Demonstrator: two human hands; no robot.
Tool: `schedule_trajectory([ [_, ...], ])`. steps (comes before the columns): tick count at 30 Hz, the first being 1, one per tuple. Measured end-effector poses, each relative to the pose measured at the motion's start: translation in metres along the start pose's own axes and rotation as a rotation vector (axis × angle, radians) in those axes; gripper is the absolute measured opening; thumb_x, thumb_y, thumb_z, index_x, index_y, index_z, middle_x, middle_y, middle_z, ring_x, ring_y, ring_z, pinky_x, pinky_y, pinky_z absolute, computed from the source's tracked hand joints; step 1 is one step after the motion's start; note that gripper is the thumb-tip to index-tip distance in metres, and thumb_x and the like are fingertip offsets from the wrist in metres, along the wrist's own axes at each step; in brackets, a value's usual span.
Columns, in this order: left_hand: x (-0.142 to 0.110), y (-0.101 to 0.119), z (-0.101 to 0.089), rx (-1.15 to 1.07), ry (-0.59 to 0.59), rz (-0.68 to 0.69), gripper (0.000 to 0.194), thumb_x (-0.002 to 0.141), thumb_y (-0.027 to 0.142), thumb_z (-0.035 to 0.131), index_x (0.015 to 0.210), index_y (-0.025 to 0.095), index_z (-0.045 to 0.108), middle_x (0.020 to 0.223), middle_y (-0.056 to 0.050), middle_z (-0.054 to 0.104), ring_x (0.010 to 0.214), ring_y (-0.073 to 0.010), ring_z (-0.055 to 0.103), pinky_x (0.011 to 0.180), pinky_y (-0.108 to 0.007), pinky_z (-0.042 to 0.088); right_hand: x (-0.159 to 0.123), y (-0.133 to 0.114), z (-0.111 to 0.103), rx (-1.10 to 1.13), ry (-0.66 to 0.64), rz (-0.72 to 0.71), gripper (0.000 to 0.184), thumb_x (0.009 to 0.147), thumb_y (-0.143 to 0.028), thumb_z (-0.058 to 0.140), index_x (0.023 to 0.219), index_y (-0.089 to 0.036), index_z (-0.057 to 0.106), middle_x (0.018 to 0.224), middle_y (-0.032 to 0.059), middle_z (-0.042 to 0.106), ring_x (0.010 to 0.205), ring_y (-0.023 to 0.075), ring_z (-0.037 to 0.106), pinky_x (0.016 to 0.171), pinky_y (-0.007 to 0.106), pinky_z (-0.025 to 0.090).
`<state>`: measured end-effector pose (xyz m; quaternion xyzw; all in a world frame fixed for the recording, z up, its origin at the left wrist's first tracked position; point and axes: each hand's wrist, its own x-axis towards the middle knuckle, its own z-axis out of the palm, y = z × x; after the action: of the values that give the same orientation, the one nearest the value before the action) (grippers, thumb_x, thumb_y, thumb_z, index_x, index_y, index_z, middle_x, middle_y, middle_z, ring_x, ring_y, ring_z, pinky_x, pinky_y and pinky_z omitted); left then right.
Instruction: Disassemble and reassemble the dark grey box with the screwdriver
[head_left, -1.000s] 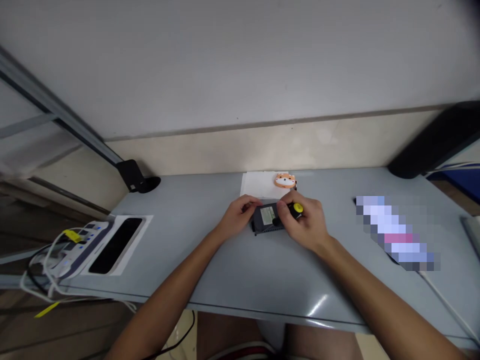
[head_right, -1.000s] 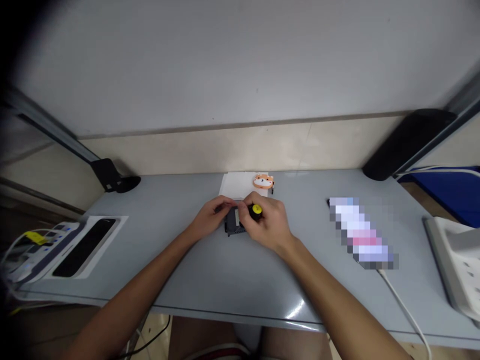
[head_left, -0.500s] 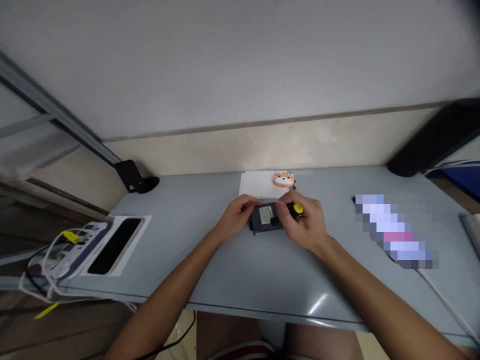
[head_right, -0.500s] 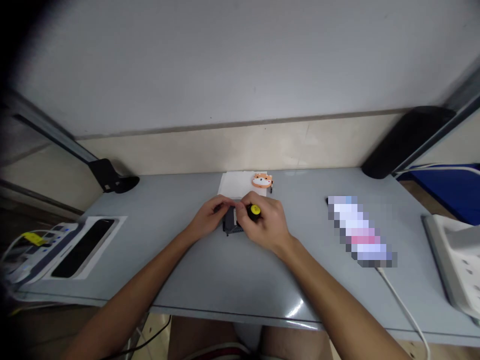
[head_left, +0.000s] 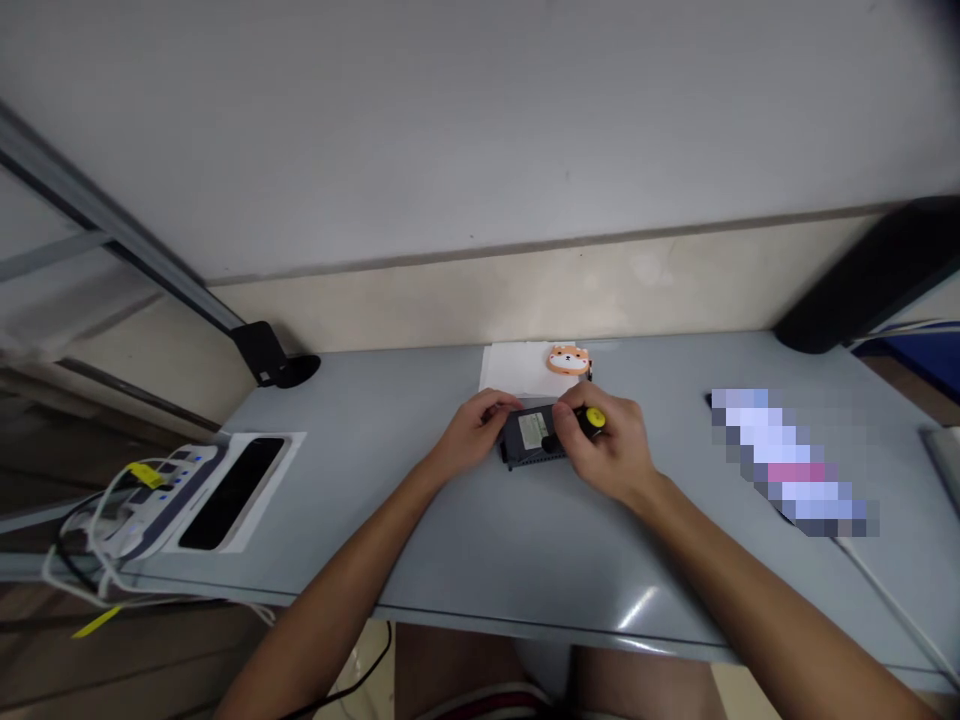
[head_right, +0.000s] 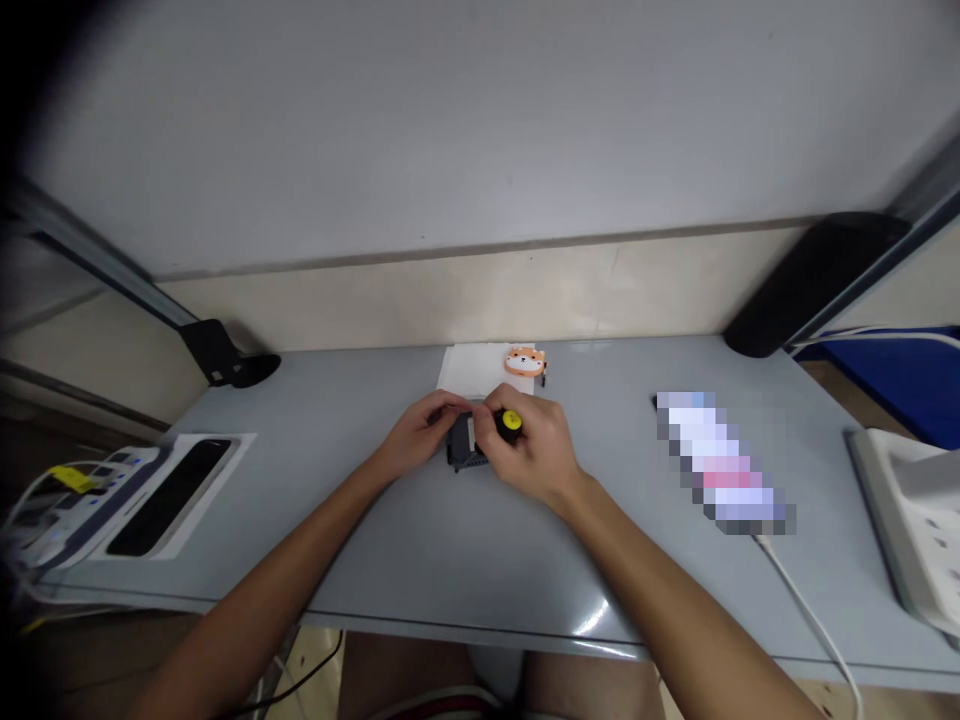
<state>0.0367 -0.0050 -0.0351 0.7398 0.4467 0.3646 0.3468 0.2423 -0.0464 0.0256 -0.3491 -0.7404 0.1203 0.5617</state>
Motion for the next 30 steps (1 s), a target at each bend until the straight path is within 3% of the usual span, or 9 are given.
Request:
schedule_trajectory([
  [13,-0.0005,0.0017,0.0005,0.027,0.005,-0.009,0.023,0.096,0.019,0.051,0.101,0.021,0.073,0.103,-0.005,0.074,0.095,-0.0190,0.069,0.088,-0.032,0.056,-0.0032,-0.0015,0.0024,-0.005,0.027,-0.038,0.024,0.093,-0.021,0.054,0.069,-0.023,0.052,0.053,-0.0057,0.053,0.045,0.0084,0.043,0.045,0.022,0.033],
  [21,0.0007,0.0030,0.0006,0.047,-0.006,-0.015,0.024,0.097,0.019,0.050,0.102,0.021,0.074,0.104,-0.005,0.074,0.096,-0.0191,0.069,0.087,-0.031,0.055,-0.0053,-0.0015,0.0055,-0.039,-0.040,-0.106,0.023,0.090,-0.018,0.055,0.068,-0.024,0.050,0.053,-0.0050,0.055,0.046,0.0102,0.045,0.049,0.025,0.037],
  [30,-0.0007,0.0007,0.0005,0.047,-0.015,0.003,0.021,0.098,0.023,0.053,0.106,0.021,0.073,0.101,-0.005,0.073,0.085,-0.0172,0.066,0.078,-0.030,0.055,-0.0052,-0.0026,0.0045,-0.062,0.024,-0.114,0.024,0.092,-0.018,0.054,0.069,-0.024,0.050,0.053,-0.0049,0.055,0.046,0.0097,0.046,0.047,0.023,0.037],
])
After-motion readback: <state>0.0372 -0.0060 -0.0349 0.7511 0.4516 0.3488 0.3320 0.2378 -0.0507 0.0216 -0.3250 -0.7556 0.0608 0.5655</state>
